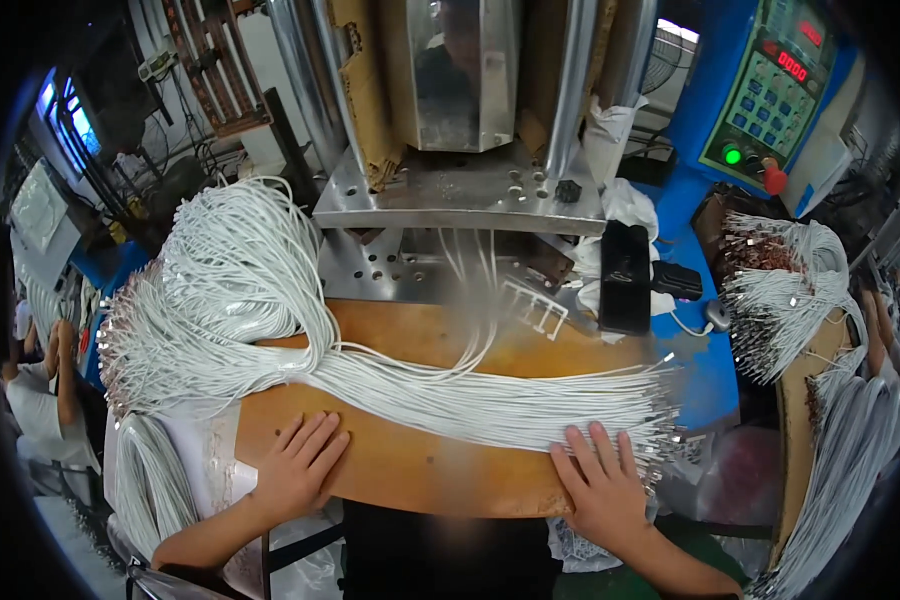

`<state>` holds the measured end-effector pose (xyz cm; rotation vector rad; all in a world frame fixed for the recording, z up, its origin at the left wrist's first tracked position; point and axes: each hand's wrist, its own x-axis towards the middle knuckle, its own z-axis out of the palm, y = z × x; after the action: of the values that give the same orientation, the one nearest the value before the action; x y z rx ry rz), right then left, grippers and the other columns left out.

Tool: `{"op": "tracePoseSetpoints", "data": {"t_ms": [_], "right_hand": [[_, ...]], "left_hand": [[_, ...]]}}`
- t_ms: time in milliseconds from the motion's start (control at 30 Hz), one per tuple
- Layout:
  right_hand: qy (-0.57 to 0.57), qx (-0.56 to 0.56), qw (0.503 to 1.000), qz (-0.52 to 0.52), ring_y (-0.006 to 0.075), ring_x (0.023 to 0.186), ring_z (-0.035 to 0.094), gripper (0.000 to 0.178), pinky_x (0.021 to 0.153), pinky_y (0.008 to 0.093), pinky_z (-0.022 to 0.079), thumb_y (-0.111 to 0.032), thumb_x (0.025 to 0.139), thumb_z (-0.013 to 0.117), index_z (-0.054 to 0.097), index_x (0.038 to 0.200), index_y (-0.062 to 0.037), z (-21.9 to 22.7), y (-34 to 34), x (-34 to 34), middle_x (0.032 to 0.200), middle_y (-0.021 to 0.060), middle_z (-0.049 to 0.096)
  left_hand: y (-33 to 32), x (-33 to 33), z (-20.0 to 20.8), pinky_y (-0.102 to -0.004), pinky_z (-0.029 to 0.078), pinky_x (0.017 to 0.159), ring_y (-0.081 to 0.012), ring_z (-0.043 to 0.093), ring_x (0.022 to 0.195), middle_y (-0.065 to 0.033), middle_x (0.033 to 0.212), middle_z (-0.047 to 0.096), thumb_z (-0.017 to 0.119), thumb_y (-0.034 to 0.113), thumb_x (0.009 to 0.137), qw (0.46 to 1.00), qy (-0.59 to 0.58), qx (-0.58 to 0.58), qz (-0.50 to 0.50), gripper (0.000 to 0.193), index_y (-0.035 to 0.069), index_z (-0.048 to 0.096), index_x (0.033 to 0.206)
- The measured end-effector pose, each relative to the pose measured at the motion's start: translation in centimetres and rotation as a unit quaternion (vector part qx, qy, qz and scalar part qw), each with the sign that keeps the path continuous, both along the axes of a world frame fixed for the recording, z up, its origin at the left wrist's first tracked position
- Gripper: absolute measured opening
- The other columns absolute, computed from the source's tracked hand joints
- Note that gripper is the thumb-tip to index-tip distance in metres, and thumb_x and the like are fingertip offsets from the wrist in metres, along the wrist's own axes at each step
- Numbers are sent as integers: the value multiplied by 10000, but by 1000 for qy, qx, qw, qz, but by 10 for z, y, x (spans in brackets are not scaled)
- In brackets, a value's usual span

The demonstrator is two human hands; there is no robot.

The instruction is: The person repeatedly inserts cable ends into a metal fixture, places the fixture into a press machine, removes the processed cables, and sorts the cables into bundles.

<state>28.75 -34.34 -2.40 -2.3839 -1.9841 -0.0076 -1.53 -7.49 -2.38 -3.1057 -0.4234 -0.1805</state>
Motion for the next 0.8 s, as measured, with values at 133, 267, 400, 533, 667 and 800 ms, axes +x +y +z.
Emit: {"op": "tracePoseSetpoints", "data": {"t_ms": [133, 267, 400, 533, 667, 800], "right_hand": [[11, 20, 1000, -9, 421, 1379, 299, 756, 1127, 588, 176, -213, 626, 763, 501, 1319, -59, -2, 1, -4, 1452, 187, 391], [-5, 34, 999, -20, 425, 1359, 320, 751, 1115, 600, 196, -207, 638, 755, 493, 1326, -62, 0, -2, -11, 1433, 184, 406], [-11, 47, 999, -11, 436, 1356, 314, 746, 1110, 616, 188, -240, 655, 764, 492, 1324, -54, -5, -2, -10, 1434, 188, 402], [28, 56, 998, -8, 437, 1356, 320, 781, 1113, 608, 191, -299, 667, 790, 485, 1337, -36, 8, 0, -12, 1430, 202, 409], [246, 39, 968, 44, 398, 1363, 357, 841, 1128, 482, 257, -291, 681, 818, 441, 1371, 6, 51, 0, 11, 1434, 217, 419], [247, 202, 947, 43, 261, 893, 602, 746, 798, 359, 506, -175, 766, 755, 405, 1400, 7, 39, 84, 48, 1093, 163, 611]], "left_hand": [[3, -2, 0, -483, 322, 1090, -333, 440, 1303, -180, 1410, 452, 664, 159, 731, 1000, 3, -15, -6, 614, 37, 512, 1314], [2, -2, 2, -483, 311, 1097, -327, 418, 1321, -174, 1429, 430, 672, 174, 733, 999, -9, -26, -15, 664, 38, 476, 1352], [0, -9, -2, -481, 317, 1093, -322, 417, 1323, -170, 1435, 424, 689, 198, 722, 1000, -23, 10, -12, 705, 40, 459, 1370], [-5, -10, 1, -461, 330, 1088, -333, 420, 1316, -174, 1430, 427, 696, 216, 744, 1000, -19, 12, -10, 711, 34, 442, 1382], [-28, 30, 23, -439, 374, 1052, -351, 466, 1260, -176, 1377, 474, 698, 261, 787, 968, -116, -222, -28, 665, 23, 457, 1359], [-46, 99, 41, -443, 410, 1002, -369, 520, 1164, -180, 1281, 533, 713, 343, 804, 957, -112, -219, -153, 654, 13, 481, 1319]]}}
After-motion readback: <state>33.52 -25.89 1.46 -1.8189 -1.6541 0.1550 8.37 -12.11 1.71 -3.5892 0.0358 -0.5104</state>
